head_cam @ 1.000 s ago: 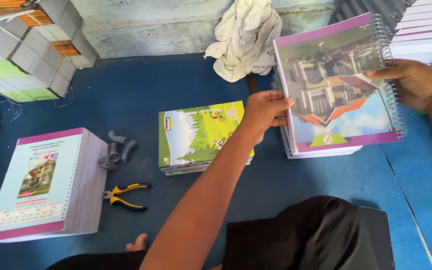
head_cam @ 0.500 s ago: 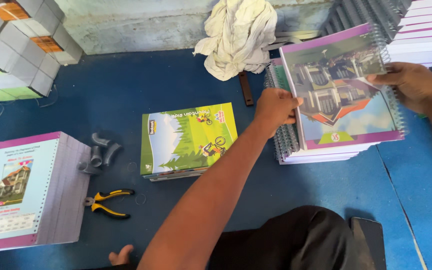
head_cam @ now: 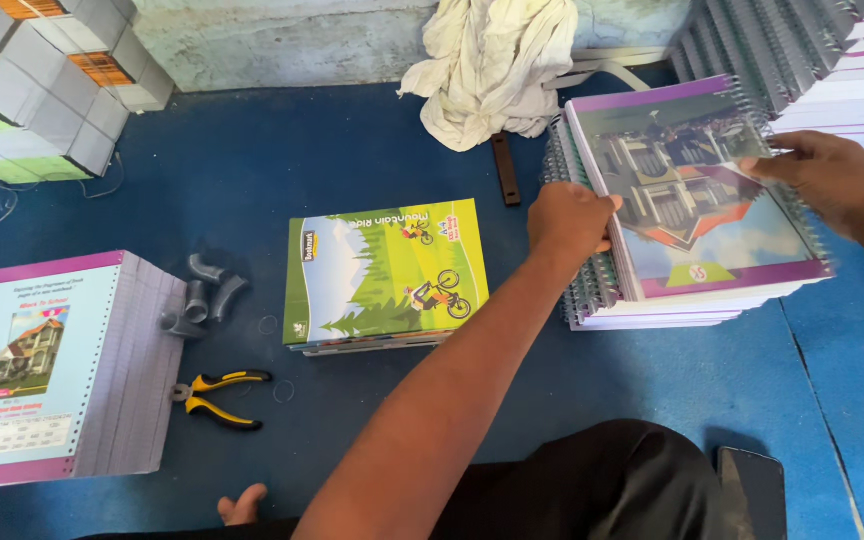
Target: The person sits on the floor and assembles spiral-bound notebooks by hand. They align the punched pages, insert a plastic spiral binding wire through the holes, and close the ends to secure the binding. The person handles multiple notebooks and stacks the completed ones.
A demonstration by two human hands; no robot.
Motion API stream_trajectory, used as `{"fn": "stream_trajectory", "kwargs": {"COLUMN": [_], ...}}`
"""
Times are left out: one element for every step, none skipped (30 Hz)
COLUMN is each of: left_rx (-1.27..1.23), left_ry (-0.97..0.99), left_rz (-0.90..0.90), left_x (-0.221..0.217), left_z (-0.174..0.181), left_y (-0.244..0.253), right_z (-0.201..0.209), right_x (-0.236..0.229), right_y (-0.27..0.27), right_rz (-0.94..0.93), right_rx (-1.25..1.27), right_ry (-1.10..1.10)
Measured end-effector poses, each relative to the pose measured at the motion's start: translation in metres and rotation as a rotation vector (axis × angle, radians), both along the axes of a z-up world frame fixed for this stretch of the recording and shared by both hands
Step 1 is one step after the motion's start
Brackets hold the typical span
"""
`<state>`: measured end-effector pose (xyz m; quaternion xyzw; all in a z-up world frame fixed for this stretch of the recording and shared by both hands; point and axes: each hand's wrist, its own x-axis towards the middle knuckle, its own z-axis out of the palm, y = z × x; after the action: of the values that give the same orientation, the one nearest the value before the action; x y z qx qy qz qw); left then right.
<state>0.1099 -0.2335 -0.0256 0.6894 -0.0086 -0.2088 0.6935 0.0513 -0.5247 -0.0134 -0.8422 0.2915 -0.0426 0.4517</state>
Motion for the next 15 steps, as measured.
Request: {"fn": "stream_trajectory", "kwargs": {"left_rx": [0.030, 0.060, 0.090, 0.160, 0.229, 0.298, 0.306, 0.313, 0.320, 0.357, 0.394, 0.432, 0.445, 0.458, 0.471], "left_ry": [-0.026, -0.051, -0.077, -0.107, -0.138, -0.168, -0.226, -0.286, -0.347, -0.371, -0.395, -0.419, -0.433, -0.446, -0.460], "left_rz": [-0.005, -0.009, -0.012, -0.006, -0.001, 0.004, 0.031, 0.056, 0.082, 0.056, 0.030, 0.004, -0.009, -0.020, -0.031], "left_x": [-0.001, -0.002, -0.003, -0.004, -0.004, -0.005, -0.007, -0.008, -0.010, -0.011, -0.015, -0.019, -0.025, -0.033, -0.042], "left_z": [0.000, 0.000, 0.001, 0.002, 0.004, 0.006, 0.007, 0.008, 0.011, 0.013, 0.016, 0.018, 0.020, 0.022, 0.024], "left_y": [0.000, 0.002, 0.002, 0.001, 0.000, -0.002, -0.002, -0.002, -0.002, -0.002, -0.002, -0.001, -0.001, -0.003, -0.004], "right_z": [0.001, 0.003, 0.004, 0.004, 0.004, 0.004, 0.004, 0.003, 0.002, 0.001, 0.000, -0.002, -0.003, -0.005, -0.008], "right_x": [0.000, 0.000, 0.000, 0.000, 0.000, -0.001, -0.002, -0.002, -0.001, -0.001, -0.001, -0.001, -0.002, -0.002, -0.004], "right_y": [0.001, 0.002, 0.004, 0.005, 0.006, 0.007, 0.006, 0.006, 0.005, 0.005, 0.003, 0.002, 0.001, 0.002, 0.003], "right_rz": [0.006, 0.002, -0.002, -0.006, -0.003, -0.002, 0.000, 0.011, 0.021, 0.031, 0.039, 0.048, 0.057, 0.045, 0.033], "right_rx": [-0.051, -0.067, -0.084, -0.099, -0.131, -0.164, -0.197, -0.209, -0.221, -0.232, -0.255, -0.278, -0.301, -0.306, -0.311], "right_ry": [0.010, 0.016, 0.023, 0.028, 0.044, 0.061, 0.078, 0.066, 0.054, 0.040, 0.039, 0.038, 0.037, 0.030, 0.023]}}
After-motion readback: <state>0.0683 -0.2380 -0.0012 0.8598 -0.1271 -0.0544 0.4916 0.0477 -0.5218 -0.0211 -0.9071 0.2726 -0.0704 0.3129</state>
